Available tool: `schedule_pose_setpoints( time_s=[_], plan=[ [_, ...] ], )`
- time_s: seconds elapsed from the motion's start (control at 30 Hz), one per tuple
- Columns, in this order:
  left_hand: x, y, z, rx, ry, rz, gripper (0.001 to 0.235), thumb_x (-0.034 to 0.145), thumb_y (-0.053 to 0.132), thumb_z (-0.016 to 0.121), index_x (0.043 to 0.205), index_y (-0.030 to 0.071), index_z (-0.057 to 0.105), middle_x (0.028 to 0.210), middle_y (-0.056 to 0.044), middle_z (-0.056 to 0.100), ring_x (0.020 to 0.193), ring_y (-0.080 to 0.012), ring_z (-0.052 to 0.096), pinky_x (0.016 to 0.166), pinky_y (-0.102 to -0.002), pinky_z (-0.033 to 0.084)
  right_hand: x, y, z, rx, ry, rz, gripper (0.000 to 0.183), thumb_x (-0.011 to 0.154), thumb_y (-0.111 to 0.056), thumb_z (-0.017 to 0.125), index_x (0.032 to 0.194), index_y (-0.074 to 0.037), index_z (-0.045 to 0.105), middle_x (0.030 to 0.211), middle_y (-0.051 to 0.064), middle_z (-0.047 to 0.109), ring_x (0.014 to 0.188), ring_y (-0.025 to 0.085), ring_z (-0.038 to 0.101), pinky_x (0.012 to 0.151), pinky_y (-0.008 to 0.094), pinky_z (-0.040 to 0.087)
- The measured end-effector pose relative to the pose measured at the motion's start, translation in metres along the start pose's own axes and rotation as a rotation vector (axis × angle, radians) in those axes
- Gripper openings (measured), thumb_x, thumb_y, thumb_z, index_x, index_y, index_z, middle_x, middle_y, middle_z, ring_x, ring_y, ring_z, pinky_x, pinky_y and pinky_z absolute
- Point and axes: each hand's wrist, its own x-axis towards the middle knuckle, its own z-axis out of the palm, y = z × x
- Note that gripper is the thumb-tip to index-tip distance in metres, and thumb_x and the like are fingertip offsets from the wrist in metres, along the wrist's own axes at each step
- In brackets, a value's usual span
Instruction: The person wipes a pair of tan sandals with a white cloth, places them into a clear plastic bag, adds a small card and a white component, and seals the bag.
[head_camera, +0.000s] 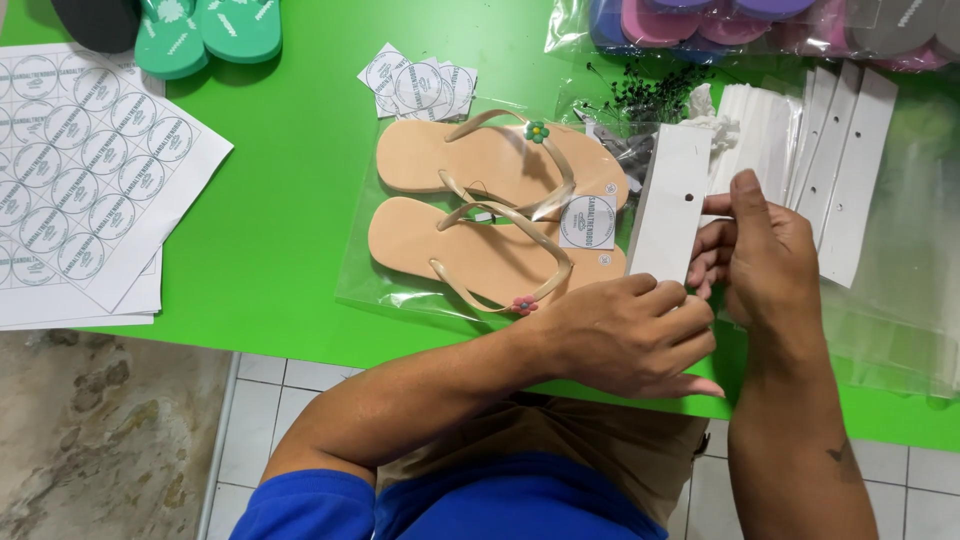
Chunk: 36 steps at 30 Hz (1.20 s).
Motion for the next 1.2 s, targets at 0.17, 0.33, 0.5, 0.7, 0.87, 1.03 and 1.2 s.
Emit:
schedule_pose_setpoints(
  time_s=[0.17, 0.33, 0.5, 0.7, 0.87, 1.03, 1.2],
  plan=[
    [-0.006, 0.000, 0.010, -0.046, -0.047, -0.022, 0.050, 0.104, 0.052, 0.043, 0.078, 0.011, 0.057, 0.075, -0.006, 0.053, 0.060, -0.0243, 0.051, 0.059, -0.037, 0.040, -0.012, -0.001, 0.007, -0.420, 0.100, -0.246, 0.028, 0.102, -0.027, 0.082, 0.088, -0.009, 0.067, 0.065, 0.003, 0.061, 0.053, 0.008, 0.049, 0.048, 0.023, 0.040],
    [0.005, -0.006, -0.004, -0.047, -0.009, -0.083, 0.049, 0.101, 0.054, 0.051, 0.078, 0.011, 0.057, 0.078, -0.006, 0.053, 0.066, -0.0251, 0.049, 0.061, -0.038, 0.040, -0.010, 0.001, 0.007, -0.361, 0.097, -0.258, 0.031, 0.101, -0.021, 0.082, 0.085, -0.009, 0.059, 0.070, 0.002, 0.062, 0.049, 0.010, 0.050, 0.046, 0.025, 0.041],
    [0.019, -0.035, -0.014, -0.293, -0.029, -0.376, 0.015, 0.102, 0.017, 0.064, 0.112, 0.007, 0.063, 0.112, -0.017, 0.067, 0.099, -0.0327, 0.066, 0.073, -0.039, 0.057, -0.008, -0.005, 0.006, 0.002, -0.050, -0.162, 0.064, 0.081, 0.015, 0.066, 0.138, -0.004, 0.047, 0.085, 0.009, 0.064, 0.053, 0.010, 0.047, 0.042, 0.023, 0.034],
    [0.037, -0.123, -0.004, -0.185, -0.199, -0.592, 0.052, 0.095, 0.034, 0.075, 0.134, 0.011, 0.048, 0.129, -0.012, 0.061, 0.120, -0.0273, 0.058, 0.102, -0.041, 0.051, -0.015, -0.007, 0.001, -0.055, -0.039, -0.180, 0.034, 0.089, -0.013, 0.081, 0.119, -0.005, 0.069, 0.086, 0.003, 0.071, 0.057, 0.009, 0.055, 0.042, 0.021, 0.043],
    [0.057, -0.170, -0.001, -0.501, -0.571, -0.663, 0.067, 0.087, 0.050, 0.081, 0.134, 0.008, 0.058, 0.125, -0.009, 0.068, 0.110, -0.0231, 0.067, 0.087, -0.038, 0.052, -0.015, -0.008, -0.004, -0.027, -0.089, -0.296, 0.025, 0.092, -0.009, 0.079, 0.115, -0.006, 0.069, 0.081, 0.002, 0.068, 0.058, 0.009, 0.052, 0.049, 0.021, 0.043],
    [0.083, -0.175, -0.014, -0.788, -0.907, -0.902, 0.030, 0.084, 0.044, 0.080, 0.077, 0.016, 0.072, 0.084, 0.003, 0.083, 0.076, -0.0013, 0.078, 0.068, -0.017, 0.054, 0.000, 0.009, -0.013, 0.069, -0.157, -0.381, 0.024, 0.093, -0.005, 0.078, 0.114, -0.007, 0.066, 0.085, -0.001, 0.064, 0.077, 0.007, 0.060, 0.070, 0.020, 0.054],
    [0.067, -0.194, -0.008, -0.902, -0.672, -0.816, 0.021, 0.098, 0.026, 0.074, 0.084, 0.010, 0.076, 0.078, -0.002, 0.080, 0.066, -0.0038, 0.075, 0.062, -0.015, 0.054, -0.001, 0.000, -0.022, 0.129, -0.287, -0.126, 0.040, 0.100, -0.047, 0.062, 0.107, -0.008, 0.064, 0.076, -0.003, 0.054, 0.065, 0.006, 0.047, 0.056, 0.017, 0.035]
  ],
)
